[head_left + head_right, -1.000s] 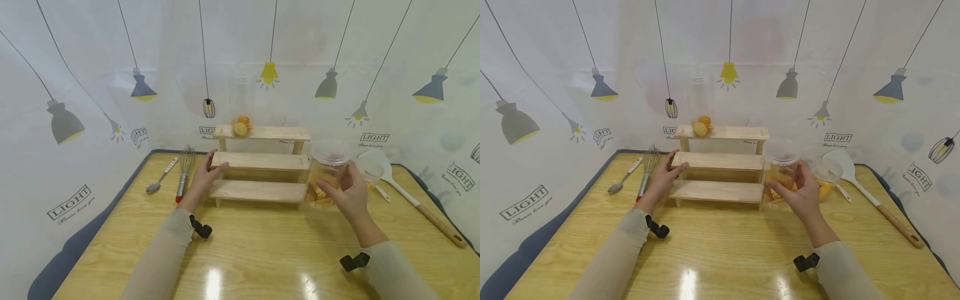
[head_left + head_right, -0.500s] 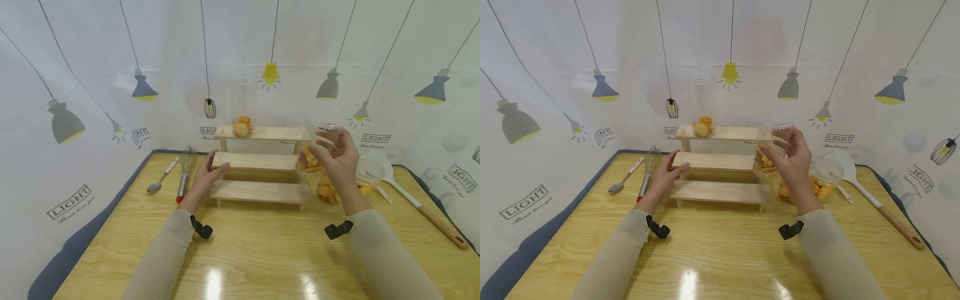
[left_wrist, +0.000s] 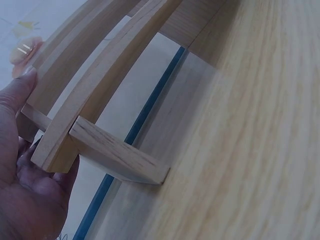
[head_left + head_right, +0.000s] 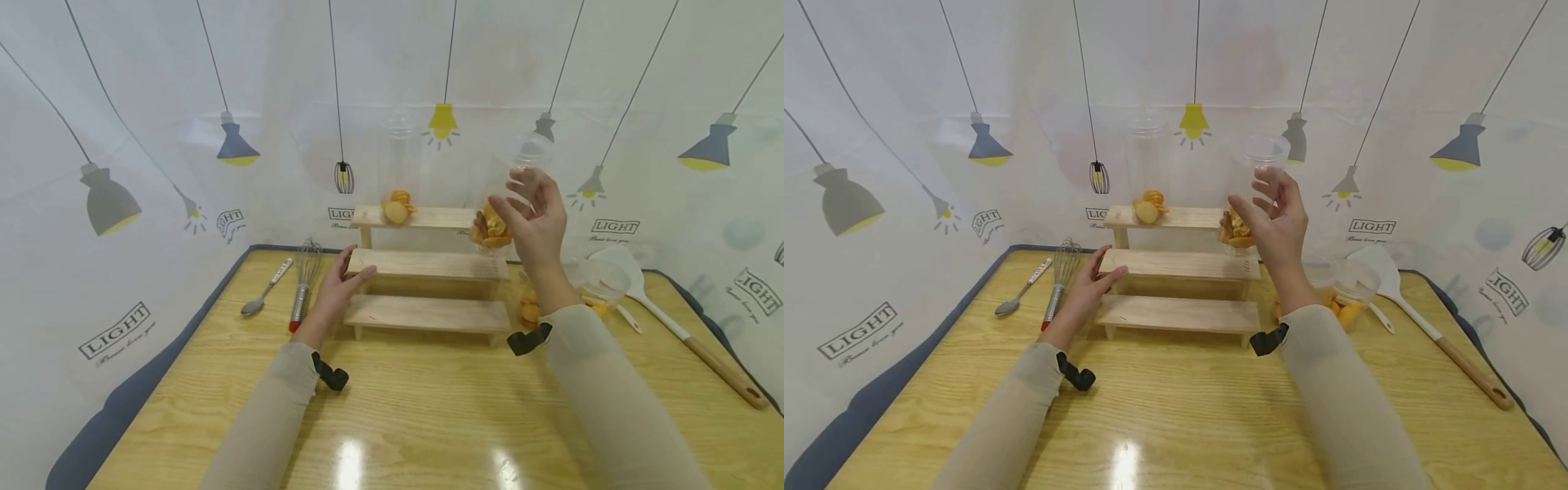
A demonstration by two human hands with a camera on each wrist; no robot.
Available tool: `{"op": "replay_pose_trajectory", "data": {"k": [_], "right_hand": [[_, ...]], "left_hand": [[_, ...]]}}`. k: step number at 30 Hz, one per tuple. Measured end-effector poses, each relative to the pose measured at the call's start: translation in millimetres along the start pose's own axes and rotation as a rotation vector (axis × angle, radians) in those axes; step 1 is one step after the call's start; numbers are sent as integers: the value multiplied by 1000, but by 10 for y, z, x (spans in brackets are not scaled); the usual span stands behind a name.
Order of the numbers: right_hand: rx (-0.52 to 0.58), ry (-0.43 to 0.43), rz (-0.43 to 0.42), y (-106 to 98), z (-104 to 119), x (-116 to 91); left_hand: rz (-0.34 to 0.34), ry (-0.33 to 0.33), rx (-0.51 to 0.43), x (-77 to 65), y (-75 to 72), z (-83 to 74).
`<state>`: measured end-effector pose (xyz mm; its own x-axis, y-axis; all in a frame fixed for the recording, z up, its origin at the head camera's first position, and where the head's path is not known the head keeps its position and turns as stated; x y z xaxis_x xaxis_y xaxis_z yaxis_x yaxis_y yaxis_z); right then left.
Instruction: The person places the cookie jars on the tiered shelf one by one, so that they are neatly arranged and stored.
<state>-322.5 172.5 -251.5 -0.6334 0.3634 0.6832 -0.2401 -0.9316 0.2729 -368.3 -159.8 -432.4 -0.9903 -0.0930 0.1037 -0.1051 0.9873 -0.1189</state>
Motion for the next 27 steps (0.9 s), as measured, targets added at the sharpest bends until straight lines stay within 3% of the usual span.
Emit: {"op": "replay_pose_trajectory", "data": {"k": [7,14,27], "right_hand": [[-91,53,11,155,-128,101],[-143,75,30,283,-464,205],[-177,72,26,410,-665,152]], "left_hand": [[1,-2,-3,-12,-3,-10],[0,-11,-17,-18,-5,-6],[-3,0,-17,-29,-10,2]]}}
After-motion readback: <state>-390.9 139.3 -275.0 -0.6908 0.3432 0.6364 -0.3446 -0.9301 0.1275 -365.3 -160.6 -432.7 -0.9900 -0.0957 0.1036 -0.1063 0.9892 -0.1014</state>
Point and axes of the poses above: each hand's wrist, its own x-axis towards the middle knuckle, its own y-axis out of the palm, z = x × y, the point moved 5 cm from there along x, towards the middle knuckle, and after that the axes turned 11 degrees about -z, right-handed, at the moved point
